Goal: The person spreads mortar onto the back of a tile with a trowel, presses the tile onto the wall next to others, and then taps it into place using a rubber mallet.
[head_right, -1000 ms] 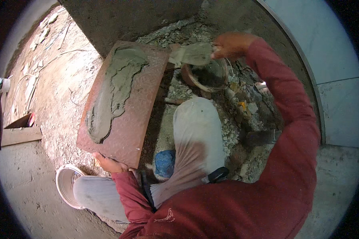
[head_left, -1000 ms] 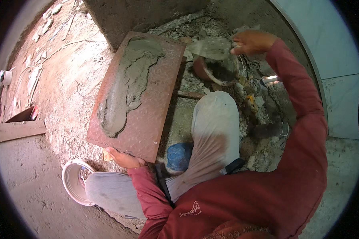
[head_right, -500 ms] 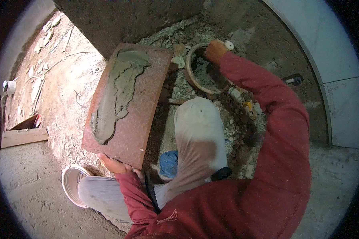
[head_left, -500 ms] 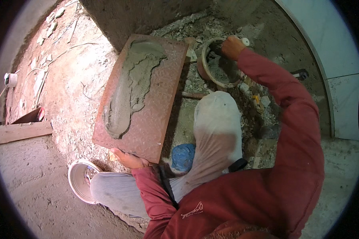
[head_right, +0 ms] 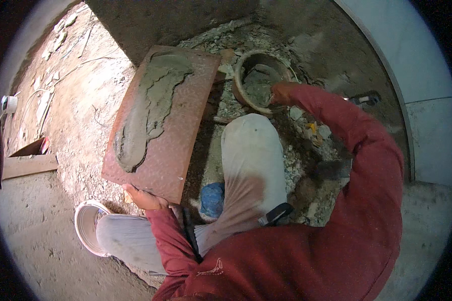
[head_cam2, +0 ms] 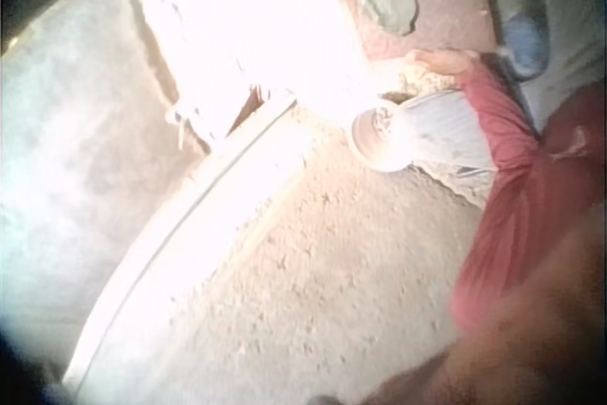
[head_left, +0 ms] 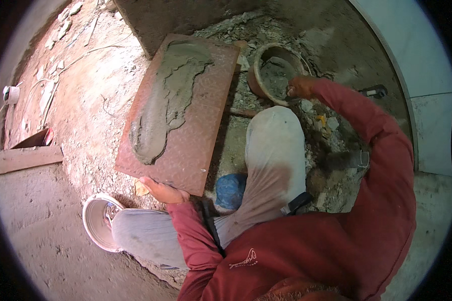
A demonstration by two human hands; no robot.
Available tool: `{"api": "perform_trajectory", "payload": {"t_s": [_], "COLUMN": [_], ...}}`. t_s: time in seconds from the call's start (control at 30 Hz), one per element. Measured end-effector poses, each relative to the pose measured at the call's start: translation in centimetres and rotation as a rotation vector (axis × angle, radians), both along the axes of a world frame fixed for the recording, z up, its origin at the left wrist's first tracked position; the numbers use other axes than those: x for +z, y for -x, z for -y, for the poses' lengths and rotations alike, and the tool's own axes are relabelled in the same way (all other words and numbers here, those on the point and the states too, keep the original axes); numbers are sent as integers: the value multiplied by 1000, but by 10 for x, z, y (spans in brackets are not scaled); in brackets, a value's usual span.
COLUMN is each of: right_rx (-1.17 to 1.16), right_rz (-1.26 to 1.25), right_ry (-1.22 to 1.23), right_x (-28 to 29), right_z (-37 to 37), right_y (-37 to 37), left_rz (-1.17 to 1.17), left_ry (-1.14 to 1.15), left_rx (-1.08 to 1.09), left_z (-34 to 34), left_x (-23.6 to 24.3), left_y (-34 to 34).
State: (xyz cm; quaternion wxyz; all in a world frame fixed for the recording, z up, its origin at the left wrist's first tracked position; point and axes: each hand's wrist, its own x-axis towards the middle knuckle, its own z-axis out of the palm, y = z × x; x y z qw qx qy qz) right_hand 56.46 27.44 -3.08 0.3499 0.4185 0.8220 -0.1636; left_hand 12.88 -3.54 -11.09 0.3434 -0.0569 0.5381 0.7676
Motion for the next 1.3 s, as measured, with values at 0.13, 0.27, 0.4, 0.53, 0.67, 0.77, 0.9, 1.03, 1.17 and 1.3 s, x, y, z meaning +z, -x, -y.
{"api": "perform_trajectory", "payload": {"t_s": [0.13,0.27,0.4,0.53,0.67,0.77,0.9,1.03,1.17,1.3], "right_rx": [-604,-1053,-1049,-1235,-1255,-1311,-1303,-1147,-958,-649], "right_rz": [-188,-474,-497,-713,-934,-1025,-1279,-1299,-1289,-1348], "right_ry": [137,372,481,605,245,259,141,35,-252,-595], "right_x": [10,27,26,5,-46,-37,-40,-38,-99,-138], "right_z": [30,34,46,76,96,107,117,119,92,67], "right_y": [6,-14,-39,-61,-76,-61,-33,59,135,165], "left_rz": [89,2,47,51,72,93,41,-106,-36,-54], "left_ry": [58,55,85,10,53,51,39,36,93,98], "left_rx": [11,-48,-58,-99,-94,-109,-222,-205,-166,-176], "left_z": [-5,-2,-5,1,3,-2,-11,-9,-2,5], "left_x": [22,16,21,7,1,26,38,30,19,6], "left_y": [-7,-6,-6,1,4,-5,-16,-12,-6,-2]}}
